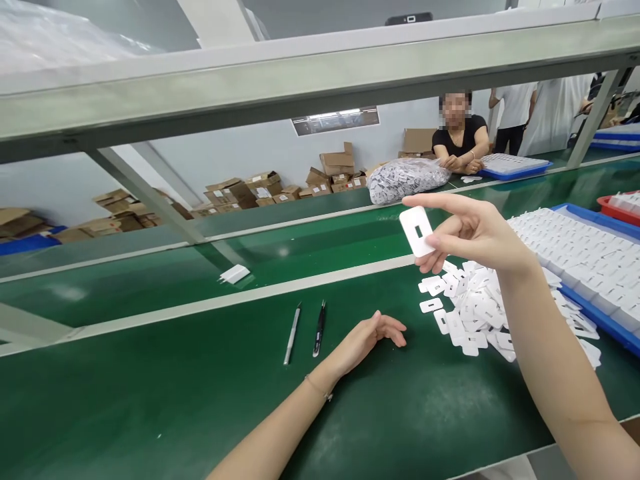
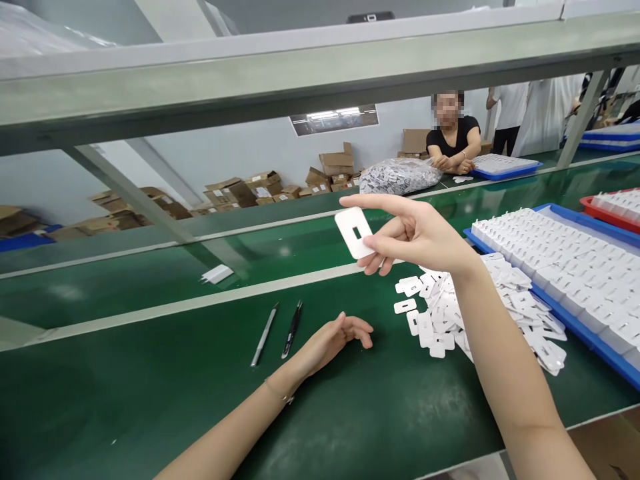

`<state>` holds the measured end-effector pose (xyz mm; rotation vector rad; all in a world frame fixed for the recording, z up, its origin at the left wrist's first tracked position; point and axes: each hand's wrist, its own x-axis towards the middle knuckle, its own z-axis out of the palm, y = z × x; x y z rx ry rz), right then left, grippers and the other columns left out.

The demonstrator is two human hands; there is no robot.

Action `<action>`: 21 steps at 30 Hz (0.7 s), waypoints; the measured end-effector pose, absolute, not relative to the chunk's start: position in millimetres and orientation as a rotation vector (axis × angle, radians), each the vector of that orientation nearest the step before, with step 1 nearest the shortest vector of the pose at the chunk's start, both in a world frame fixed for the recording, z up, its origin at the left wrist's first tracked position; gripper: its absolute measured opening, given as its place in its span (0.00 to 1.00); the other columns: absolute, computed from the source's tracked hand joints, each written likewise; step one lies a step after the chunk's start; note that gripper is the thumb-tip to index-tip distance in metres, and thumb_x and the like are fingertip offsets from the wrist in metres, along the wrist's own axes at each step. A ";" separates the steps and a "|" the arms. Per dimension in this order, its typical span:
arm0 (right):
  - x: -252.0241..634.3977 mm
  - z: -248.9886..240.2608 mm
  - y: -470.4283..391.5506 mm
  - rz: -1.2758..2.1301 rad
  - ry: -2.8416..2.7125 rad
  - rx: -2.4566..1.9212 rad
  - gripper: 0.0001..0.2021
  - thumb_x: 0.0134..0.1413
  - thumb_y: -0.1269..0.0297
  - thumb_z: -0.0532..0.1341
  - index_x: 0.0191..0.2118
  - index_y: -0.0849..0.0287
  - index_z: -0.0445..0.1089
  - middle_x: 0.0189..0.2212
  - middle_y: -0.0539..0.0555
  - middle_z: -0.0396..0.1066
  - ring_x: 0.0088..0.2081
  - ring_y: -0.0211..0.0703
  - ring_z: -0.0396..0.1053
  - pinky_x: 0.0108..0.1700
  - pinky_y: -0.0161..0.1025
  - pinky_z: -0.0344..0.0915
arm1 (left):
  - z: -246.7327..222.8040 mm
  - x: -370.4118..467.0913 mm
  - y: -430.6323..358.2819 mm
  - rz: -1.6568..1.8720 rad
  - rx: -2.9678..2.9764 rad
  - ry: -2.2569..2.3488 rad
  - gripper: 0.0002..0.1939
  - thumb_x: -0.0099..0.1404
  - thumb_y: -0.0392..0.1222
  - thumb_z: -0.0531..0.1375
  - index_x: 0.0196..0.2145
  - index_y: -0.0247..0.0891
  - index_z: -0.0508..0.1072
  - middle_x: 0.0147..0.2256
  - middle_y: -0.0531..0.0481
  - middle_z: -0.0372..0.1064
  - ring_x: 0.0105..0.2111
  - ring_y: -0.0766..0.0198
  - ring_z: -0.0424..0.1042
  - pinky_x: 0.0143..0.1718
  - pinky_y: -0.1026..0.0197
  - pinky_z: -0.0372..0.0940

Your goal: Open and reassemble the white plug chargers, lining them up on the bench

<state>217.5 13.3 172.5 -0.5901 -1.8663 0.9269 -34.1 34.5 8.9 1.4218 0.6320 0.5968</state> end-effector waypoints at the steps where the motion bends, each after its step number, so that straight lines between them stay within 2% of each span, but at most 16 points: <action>1: 217.5 172.9 12.5 0.911 -1.880 -0.585 0.26 0.57 0.64 0.62 0.61 0.61 0.62 0.28 0.51 0.77 0.30 0.42 0.77 0.32 0.35 0.77 | 8.5 -34.4 34.6 0.596 1.423 0.631 0.30 0.71 0.60 0.44 0.42 0.34 0.76 0.35 0.43 0.76 0.39 0.57 0.72 0.50 0.54 0.59; 6: 218.6 175.6 7.4 0.798 -1.895 -0.580 0.20 0.58 0.65 0.61 0.56 0.58 0.67 0.27 0.50 0.77 0.33 0.42 0.78 0.32 0.34 0.78 | 7.2 -35.2 35.7 0.595 1.430 0.621 0.30 0.71 0.59 0.43 0.43 0.33 0.76 0.36 0.42 0.75 0.40 0.57 0.72 0.50 0.54 0.60; 16: 220.3 178.7 -0.3 0.722 -1.958 -0.586 0.27 0.58 0.60 0.62 0.62 0.58 0.61 0.30 0.51 0.78 0.32 0.40 0.77 0.35 0.35 0.78 | 5.0 -35.8 36.4 0.597 1.428 0.607 0.30 0.71 0.58 0.43 0.43 0.33 0.76 0.35 0.42 0.75 0.40 0.57 0.72 0.50 0.54 0.60; 21: 219.7 178.6 1.5 0.747 -1.954 -0.591 0.23 0.58 0.62 0.62 0.58 0.59 0.64 0.29 0.51 0.77 0.32 0.41 0.77 0.33 0.35 0.77 | 4.8 -35.2 36.4 0.598 1.424 0.601 0.31 0.71 0.59 0.43 0.43 0.32 0.76 0.35 0.42 0.75 0.39 0.57 0.72 0.50 0.53 0.60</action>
